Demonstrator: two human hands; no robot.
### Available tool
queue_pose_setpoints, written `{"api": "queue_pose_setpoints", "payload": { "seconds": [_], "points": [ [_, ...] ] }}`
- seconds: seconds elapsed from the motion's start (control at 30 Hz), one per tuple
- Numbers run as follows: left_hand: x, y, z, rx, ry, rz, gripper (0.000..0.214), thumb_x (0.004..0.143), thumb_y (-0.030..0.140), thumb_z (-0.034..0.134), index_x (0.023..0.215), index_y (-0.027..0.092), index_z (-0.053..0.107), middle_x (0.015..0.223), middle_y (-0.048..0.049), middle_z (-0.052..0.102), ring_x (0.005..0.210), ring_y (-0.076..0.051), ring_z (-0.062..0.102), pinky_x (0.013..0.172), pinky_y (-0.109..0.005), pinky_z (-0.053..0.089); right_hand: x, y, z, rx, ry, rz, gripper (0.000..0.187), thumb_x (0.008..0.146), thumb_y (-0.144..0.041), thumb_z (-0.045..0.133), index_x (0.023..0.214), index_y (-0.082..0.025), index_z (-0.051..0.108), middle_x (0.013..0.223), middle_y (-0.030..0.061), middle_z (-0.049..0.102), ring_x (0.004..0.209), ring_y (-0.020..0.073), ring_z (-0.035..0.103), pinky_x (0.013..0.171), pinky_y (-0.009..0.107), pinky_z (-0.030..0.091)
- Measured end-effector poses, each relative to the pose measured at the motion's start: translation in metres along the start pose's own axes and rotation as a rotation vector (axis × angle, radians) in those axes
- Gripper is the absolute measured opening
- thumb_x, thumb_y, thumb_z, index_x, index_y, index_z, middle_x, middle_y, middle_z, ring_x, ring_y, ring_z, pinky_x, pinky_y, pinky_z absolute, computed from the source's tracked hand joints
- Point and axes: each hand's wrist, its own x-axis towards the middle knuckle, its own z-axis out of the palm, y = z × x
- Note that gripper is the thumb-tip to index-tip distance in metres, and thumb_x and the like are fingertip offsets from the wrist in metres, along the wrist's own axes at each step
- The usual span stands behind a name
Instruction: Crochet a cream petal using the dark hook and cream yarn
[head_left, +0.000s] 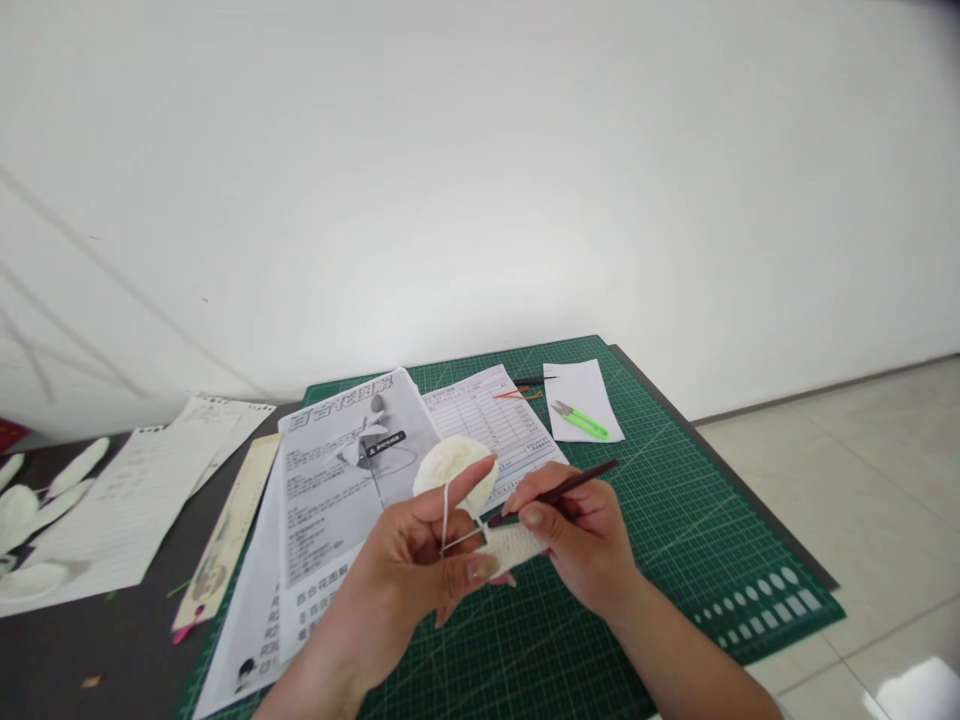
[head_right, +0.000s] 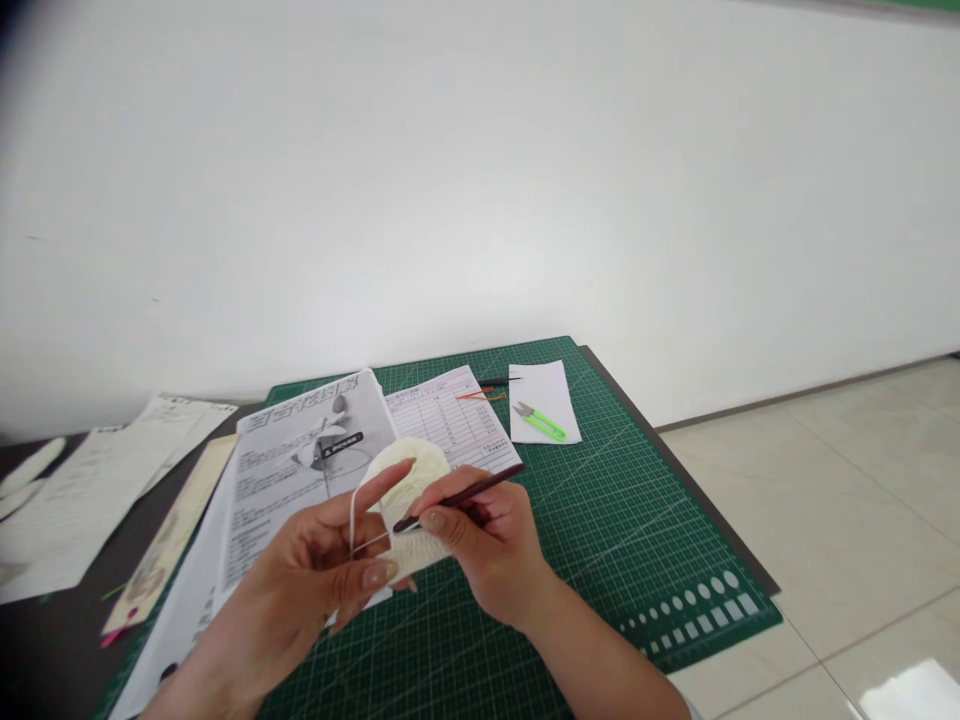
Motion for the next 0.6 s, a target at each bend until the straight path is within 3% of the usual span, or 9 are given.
{"api": "queue_pose_setpoints", "payload": {
  "seconds": [0.1, 0.23, 0.4, 0.6],
  "points": [
    [-0.002, 0.005, 0.000, 0.012, -0.037, -0.042, 0.063, 0.067, 0.018, 0.078, 0.127, 0.025, 0.059, 0.054, 0.0045, 0.059, 0.053, -0.014, 0.063, 0.035, -0.014, 0.037, -0.001, -0.003, 0.000, -0.053, 0.014, -0.034, 0.005, 0.077, -0.026, 0.072, 0.078, -0.021, 0.073, 0.068, 0.0010, 0.069, 0.057, 0.0131, 0.058, 0.052, 0.023, 0.046],
    [-0.002, 0.006, 0.000, 0.057, -0.017, -0.038, 0.066, 0.066, 0.020, 0.079, 0.129, 0.024, 0.057, 0.053, 0.0046, 0.057, 0.056, -0.016, 0.065, 0.035, -0.014, 0.042, -0.001, -0.004, 0.000, -0.070, 0.025, -0.069, 0.004, 0.077, -0.025, 0.071, 0.077, -0.022, 0.073, 0.069, 0.0014, 0.069, 0.061, 0.0147, 0.061, 0.056, 0.024, 0.048],
    [0.001, 0.001, 0.002, 0.147, 0.013, 0.058, 0.059, 0.070, 0.024, 0.077, 0.126, 0.023, 0.060, 0.060, 0.0039, 0.058, 0.050, -0.008, 0.053, 0.043, -0.016, 0.046, -0.002, -0.001, -0.001, -0.102, 0.034, -0.122, 0.005, 0.080, -0.022, 0.068, 0.082, -0.024, 0.073, 0.071, -0.0001, 0.070, 0.062, 0.0136, 0.061, 0.056, 0.023, 0.048],
    [0.001, -0.007, 0.010, 0.097, 0.089, 0.094, 0.059, 0.068, 0.024, 0.078, 0.125, 0.029, 0.060, 0.066, 0.0053, 0.053, 0.050, -0.007, 0.046, 0.040, -0.015, 0.044, -0.005, -0.003, -0.001, -0.221, 0.035, -0.171, 0.011, 0.082, -0.018, 0.065, 0.084, -0.024, 0.073, 0.074, 0.0003, 0.070, 0.067, 0.0136, 0.063, 0.063, 0.024, 0.049]
  ]
}}
